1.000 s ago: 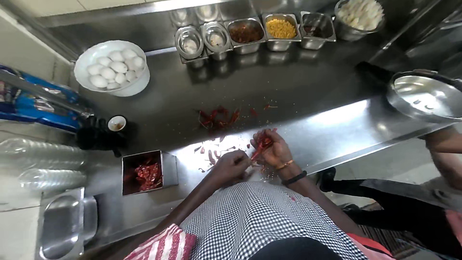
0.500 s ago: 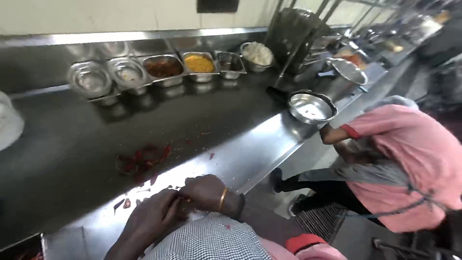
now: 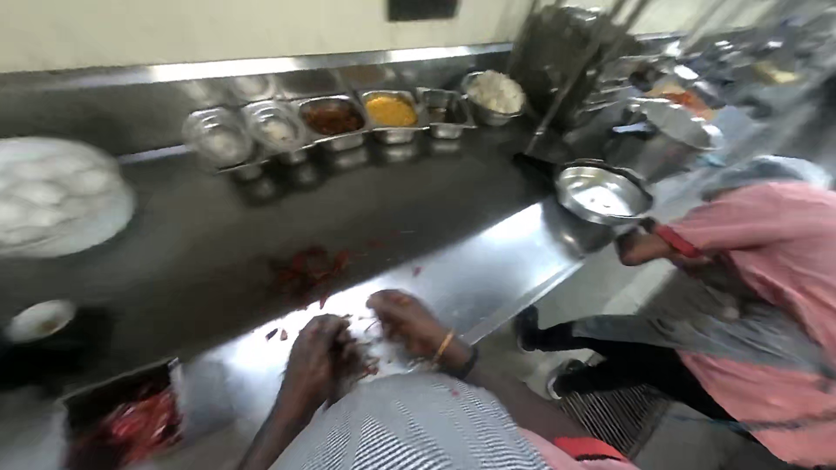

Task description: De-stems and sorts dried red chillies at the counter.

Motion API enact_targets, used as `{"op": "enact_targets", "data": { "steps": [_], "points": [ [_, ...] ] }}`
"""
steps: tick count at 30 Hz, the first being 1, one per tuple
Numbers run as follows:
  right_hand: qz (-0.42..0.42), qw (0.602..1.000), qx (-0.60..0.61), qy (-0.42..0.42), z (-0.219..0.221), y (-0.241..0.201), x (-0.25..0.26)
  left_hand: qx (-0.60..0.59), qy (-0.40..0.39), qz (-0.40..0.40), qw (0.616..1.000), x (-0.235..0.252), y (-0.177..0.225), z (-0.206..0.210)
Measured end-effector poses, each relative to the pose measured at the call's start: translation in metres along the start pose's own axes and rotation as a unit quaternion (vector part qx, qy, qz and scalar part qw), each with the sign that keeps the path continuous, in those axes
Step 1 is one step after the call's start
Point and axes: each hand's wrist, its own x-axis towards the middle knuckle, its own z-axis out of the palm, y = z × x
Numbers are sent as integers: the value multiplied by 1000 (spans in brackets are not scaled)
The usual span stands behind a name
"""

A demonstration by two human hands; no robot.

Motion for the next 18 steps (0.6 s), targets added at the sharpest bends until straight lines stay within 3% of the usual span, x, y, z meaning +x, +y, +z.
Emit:
{"op": "enact_targets", "data": {
  "steps": [1, 3, 6, 7, 9, 12, 15, 18],
  "points": [
    [50, 992, 112, -20, -3, 9, 5, 86, 22, 33, 996, -7, 8, 0],
    [121, 967, 217, -61, -4, 20, 12, 227, 6, 149, 962, -14, 21, -1],
    [125, 959, 222, -122, 0, 34, 3, 350, -27, 345, 871, 2, 10, -3],
    [116, 958, 222, -137, 1, 39, 2, 392, -35, 361, 846, 6, 7, -3],
    [136, 948, 242, -155, 4, 42, 10, 420, -38, 344, 839, 1, 8, -8],
    [188, 948, 227, -118, 27, 18, 24, 358, 12, 332, 872, -22, 6, -29],
    [146, 971, 114, -152, 51, -8, 32, 312, 20, 256, 915, -59, 0, -56],
    [65, 968, -1, -242, 97, -36, 47, 310, 30, 170, 935, -93, -14, -77]
  ]
}}
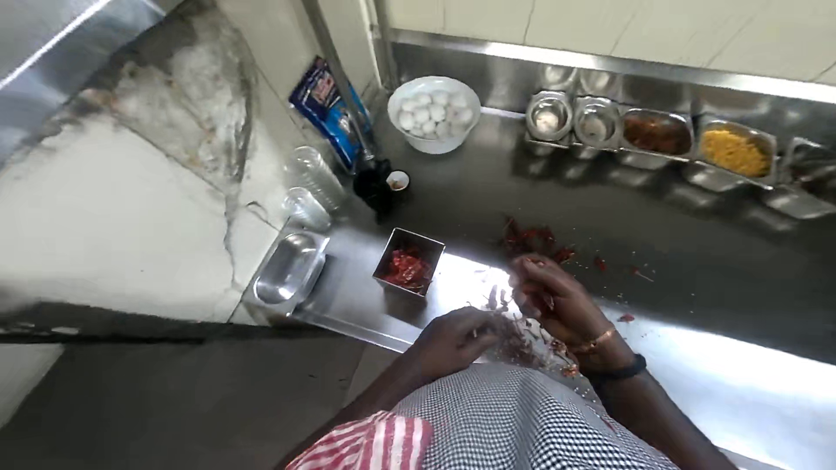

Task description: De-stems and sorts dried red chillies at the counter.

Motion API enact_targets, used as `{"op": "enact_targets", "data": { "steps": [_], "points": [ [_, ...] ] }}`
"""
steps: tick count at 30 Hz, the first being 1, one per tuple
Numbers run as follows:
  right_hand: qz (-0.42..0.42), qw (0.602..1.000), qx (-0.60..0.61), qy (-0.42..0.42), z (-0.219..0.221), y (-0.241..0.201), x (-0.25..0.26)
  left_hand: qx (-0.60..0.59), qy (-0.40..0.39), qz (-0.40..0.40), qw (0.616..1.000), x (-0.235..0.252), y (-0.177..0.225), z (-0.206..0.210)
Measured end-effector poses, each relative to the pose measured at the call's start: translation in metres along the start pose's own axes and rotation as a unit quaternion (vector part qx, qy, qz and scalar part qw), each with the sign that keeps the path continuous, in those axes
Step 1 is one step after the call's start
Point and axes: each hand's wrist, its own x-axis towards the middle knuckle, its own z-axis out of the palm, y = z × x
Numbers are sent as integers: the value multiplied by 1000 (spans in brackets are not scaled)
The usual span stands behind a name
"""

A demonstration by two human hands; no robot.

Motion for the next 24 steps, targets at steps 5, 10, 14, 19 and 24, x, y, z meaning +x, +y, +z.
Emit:
{"op": "enact_targets", "data": {
  "steps": [5, 10, 14, 19, 24],
  "points": [
    [-143, 931, -307, -133, 75, -26, 66, -50, 56, -117, 990, -38, -14, -5],
    [-183, 732, -620, -215, 120, -11, 111, -43, 119, -103, 987, -61, -21, -10],
    [-192, 806, -509, -232, 114, -5, 104, -51, 125, -123, 983, -71, -30, -8],
    [-204, 894, -399, -29, 54, -5, 80, -62, 106, -114, 986, -61, -31, -5],
    [-159, 841, -504, 114, -23, 22, 13, -52, 44, -107, 992, -27, -24, -5]
  ]
}}
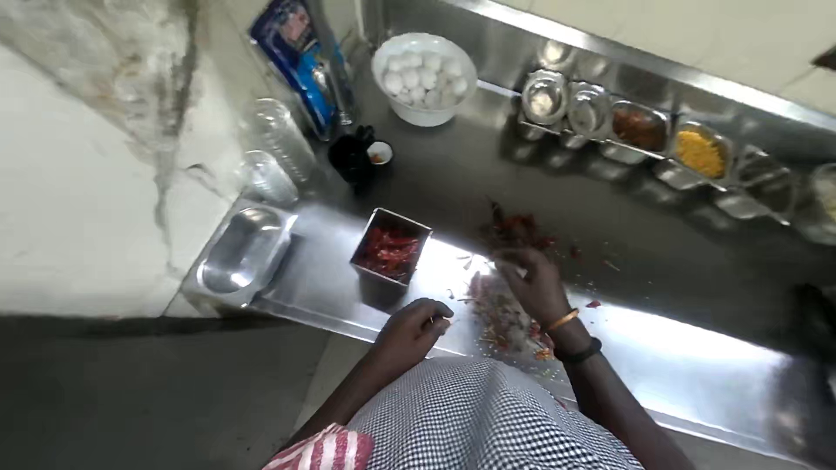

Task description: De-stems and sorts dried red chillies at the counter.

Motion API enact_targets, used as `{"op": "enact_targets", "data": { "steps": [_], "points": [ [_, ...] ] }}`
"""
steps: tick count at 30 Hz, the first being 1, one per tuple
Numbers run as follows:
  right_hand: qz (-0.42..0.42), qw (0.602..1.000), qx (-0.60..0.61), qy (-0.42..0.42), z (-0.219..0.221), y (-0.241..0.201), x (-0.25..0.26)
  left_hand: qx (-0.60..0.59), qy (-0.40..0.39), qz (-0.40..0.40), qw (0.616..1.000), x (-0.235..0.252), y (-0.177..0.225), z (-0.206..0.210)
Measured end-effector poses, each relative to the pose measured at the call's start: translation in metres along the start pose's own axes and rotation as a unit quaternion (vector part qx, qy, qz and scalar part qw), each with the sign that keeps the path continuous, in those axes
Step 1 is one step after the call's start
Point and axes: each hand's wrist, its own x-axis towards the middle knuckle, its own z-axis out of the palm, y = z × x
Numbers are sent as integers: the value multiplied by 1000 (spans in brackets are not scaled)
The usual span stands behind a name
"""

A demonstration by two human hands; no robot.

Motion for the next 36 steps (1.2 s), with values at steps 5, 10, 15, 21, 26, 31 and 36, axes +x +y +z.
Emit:
{"op": "enact_targets", "data": {
  "steps": [5, 10, 15, 21, 26, 31, 36],
  "points": [
    [142, 985, -19, 100, -16, 35, -47, 30, -28, 49, 998, 49, 19, 6],
    [160, 986, -23, 39, -37, 31, -82, 89, -21, 75, 993, 132, 44, 16],
    [170, 984, -21, 51, -34, 47, -98, 263, 42, 18, 964, 212, 59, 44],
    [192, 977, 47, 78, -41, 67, -119, 385, 3, -30, 922, 216, 56, 62],
    [211, 966, 127, 81, -40, 72, -122, 269, 37, 0, 962, 184, 53, 63],
    [160, 975, 137, 66, -42, 73, -101, -159, 37, -47, 985, 160, 65, 64],
    [114, 983, 117, 82, -38, 63, -69, -250, 48, -97, 962, 149, 62, 68]
  ]
}}
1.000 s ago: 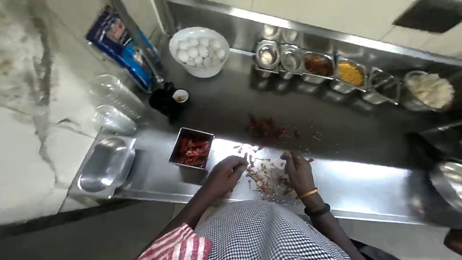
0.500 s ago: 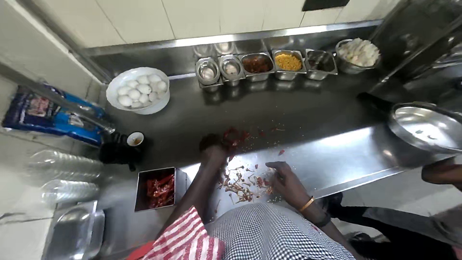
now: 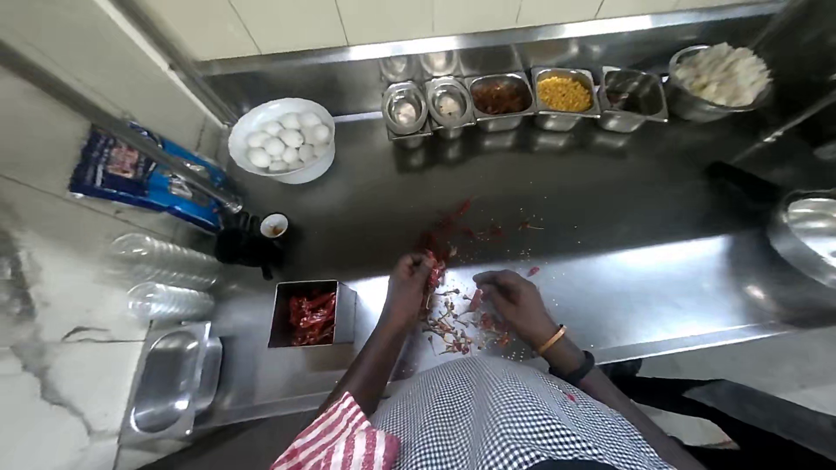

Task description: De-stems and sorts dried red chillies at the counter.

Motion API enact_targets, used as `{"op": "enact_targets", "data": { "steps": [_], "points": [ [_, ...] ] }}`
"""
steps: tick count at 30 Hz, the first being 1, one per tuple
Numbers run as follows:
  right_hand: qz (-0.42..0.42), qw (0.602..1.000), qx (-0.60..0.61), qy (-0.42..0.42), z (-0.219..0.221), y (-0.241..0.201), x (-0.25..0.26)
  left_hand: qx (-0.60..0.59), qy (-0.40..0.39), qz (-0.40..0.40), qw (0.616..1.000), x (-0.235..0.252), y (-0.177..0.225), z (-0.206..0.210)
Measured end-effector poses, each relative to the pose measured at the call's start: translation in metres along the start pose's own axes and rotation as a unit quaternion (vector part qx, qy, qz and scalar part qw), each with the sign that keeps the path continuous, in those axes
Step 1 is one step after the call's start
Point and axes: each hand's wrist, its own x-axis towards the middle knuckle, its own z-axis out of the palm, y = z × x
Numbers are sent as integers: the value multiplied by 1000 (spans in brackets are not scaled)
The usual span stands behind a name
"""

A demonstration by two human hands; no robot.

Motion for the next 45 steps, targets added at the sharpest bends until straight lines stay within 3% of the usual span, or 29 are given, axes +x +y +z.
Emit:
{"op": "enact_targets", "data": {
  "steps": [6, 9, 11, 14, 17, 20, 22, 24, 26, 30, 32, 33, 34, 36, 38, 39, 40, 43, 45],
  "points": [
    [57, 989, 90, -99, 11, -41, 9, 11, -26, -41, 999, -27, 9, 8],
    [53, 986, 133, -85, 21, -40, 7, 15, -38, 16, 999, -20, -11, 5],
    [73, 978, 180, -78, 22, -35, 6, 119, -79, 29, 989, -21, -9, -3],
    [66, 973, 216, -56, 21, -24, 5, 279, -189, 36, 941, -27, -2, -15],
    [-69, 997, 13, -18, 18, -6, 7, 419, -223, 84, 877, -36, 0, -14],
    [-218, 934, -273, -73, 3, -10, 7, 505, -269, 99, 814, -34, -1, -15],
    [-229, 918, -304, -110, 4, -7, 5, 457, -308, 95, 829, -29, -7, -21],
    [-205, 945, -223, -124, 5, -4, 5, 333, -332, 59, 881, -24, -11, -26],
    [-165, 968, -133, -136, 4, -12, 4, 210, -321, 26, 923, -28, -14, -26],
    [-87, 988, -12, -124, 9, -10, 2, 50, -268, -20, 962, -38, -32, -19],
    [-56, 991, -19, -121, 9, -12, 1, 28, -231, -22, 972, -43, -39, -12],
    [-41, 989, -50, -130, 7, -15, 1, 74, -224, 6, 972, -45, -40, -11],
    [-34, 984, -96, -146, 6, -17, 1, 159, -224, 61, 960, -45, -39, -12],
    [-64, 959, -199, -192, 7, -11, -1, 349, -256, 171, 885, -41, -33, -19],
    [-93, 925, -259, -263, 11, -6, -3, 457, -325, 184, 807, -38, -15, -22],
    [-105, 918, -261, -280, 12, -6, -4, 474, -357, 162, 788, -36, -10, -22],
    [-125, 921, -250, -270, 12, -4, -6, 464, -380, 127, 791, -33, -6, -22],
    [-188, 944, -213, -167, 11, -3, -9, 255, -360, 33, 897, -29, -20, -26],
    [-199, 951, -205, -116, 11, -6, -6, 84, -320, -45, 943, -32, -33, -21]
  ]
}}
